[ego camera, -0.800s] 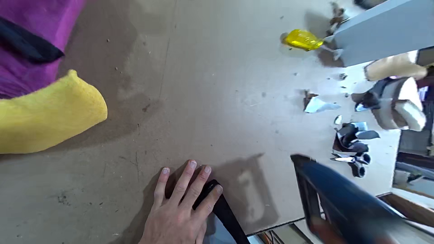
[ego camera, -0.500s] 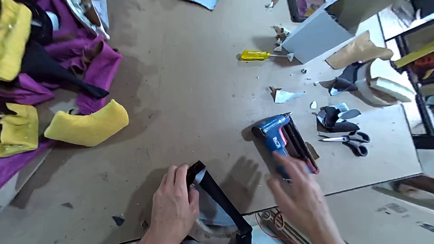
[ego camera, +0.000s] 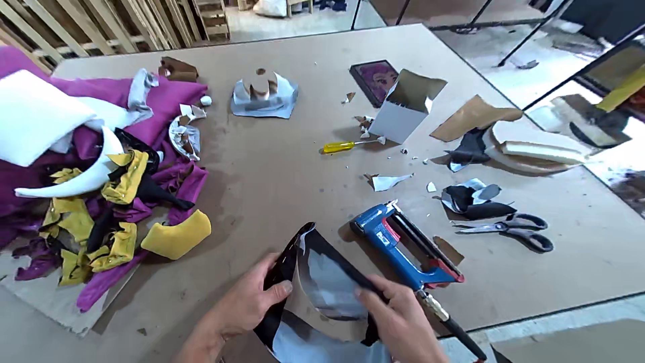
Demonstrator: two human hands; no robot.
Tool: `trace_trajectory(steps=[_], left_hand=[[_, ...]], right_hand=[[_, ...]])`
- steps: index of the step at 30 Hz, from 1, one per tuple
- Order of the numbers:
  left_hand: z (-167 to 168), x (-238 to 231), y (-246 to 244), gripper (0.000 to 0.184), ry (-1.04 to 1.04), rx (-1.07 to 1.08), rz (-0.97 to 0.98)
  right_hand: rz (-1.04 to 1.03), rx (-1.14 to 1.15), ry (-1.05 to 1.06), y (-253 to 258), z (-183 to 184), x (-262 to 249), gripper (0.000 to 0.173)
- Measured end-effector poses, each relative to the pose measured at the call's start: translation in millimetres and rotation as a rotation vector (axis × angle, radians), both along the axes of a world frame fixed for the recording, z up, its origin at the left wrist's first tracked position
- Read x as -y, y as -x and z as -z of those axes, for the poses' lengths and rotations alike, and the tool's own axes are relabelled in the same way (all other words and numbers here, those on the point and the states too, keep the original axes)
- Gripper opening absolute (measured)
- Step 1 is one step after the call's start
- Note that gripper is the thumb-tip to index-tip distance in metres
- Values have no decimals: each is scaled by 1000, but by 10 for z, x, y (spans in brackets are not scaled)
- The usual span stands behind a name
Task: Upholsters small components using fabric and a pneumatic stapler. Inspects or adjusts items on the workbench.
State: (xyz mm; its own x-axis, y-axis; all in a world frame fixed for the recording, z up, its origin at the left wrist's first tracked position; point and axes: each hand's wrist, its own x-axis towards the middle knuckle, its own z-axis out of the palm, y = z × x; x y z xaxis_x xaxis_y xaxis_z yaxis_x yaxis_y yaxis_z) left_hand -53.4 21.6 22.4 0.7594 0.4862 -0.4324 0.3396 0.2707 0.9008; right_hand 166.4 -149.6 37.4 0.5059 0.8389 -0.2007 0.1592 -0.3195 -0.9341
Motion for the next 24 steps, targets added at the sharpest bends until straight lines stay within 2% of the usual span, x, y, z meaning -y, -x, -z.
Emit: trace_trajectory(steps=[3,4,5,6,8,9,10,11,13,14,15,16,18,19,20,22,24], left_hand=[[-61,223,-91,41,221,57,-318],[-118,282,-116,37,353,86,-414],[-174,344,-134,35,472,114,-471],[-207,402,-137,37,549,133,-457],[-226,503,-145,34,585,112,-321],[-220,567,-153,31,591,80,-231],[-221,644,-156,30,611,57,-126],[-247,729,-168,29,624,40,-41],[-304,854,-187,28,620,34,41],[-291,884,-163,29,572,54,26],[-267,903,-120,35,469,95,-37],[-216,905,-51,43,322,173,-101],[-58,868,116,68,-13,403,-139],[-35,851,176,72,-92,469,-142],[-51,834,205,68,-147,507,-110],[-164,797,234,54,-274,415,-34],[-256,767,225,55,-416,219,-50]], right_hand=[[90,-620,-290,-315,-75,-139,59],[109,-670,-343,-390,-35,-196,62],[82,-556,-383,-451,46,-218,52],[-23,-334,-410,-522,135,-205,52],[-325,88,-468,-617,159,-238,91],[-476,223,-509,-624,126,-274,95],[-630,287,-559,-624,133,-306,88],[-783,254,-596,-602,77,-322,80],[-1004,-6,-590,-521,-162,-292,46],[-1019,-158,-567,-488,-230,-240,32],[-923,-266,-527,-457,-257,-145,22],[-766,-291,-467,-410,-266,-33,19],[-419,-454,-393,-268,-55,114,34],[-282,-568,-365,-190,60,157,39],[-176,-673,-342,-108,137,191,39],[-102,-809,-321,39,212,230,37],[-172,-872,-374,125,259,249,38]])
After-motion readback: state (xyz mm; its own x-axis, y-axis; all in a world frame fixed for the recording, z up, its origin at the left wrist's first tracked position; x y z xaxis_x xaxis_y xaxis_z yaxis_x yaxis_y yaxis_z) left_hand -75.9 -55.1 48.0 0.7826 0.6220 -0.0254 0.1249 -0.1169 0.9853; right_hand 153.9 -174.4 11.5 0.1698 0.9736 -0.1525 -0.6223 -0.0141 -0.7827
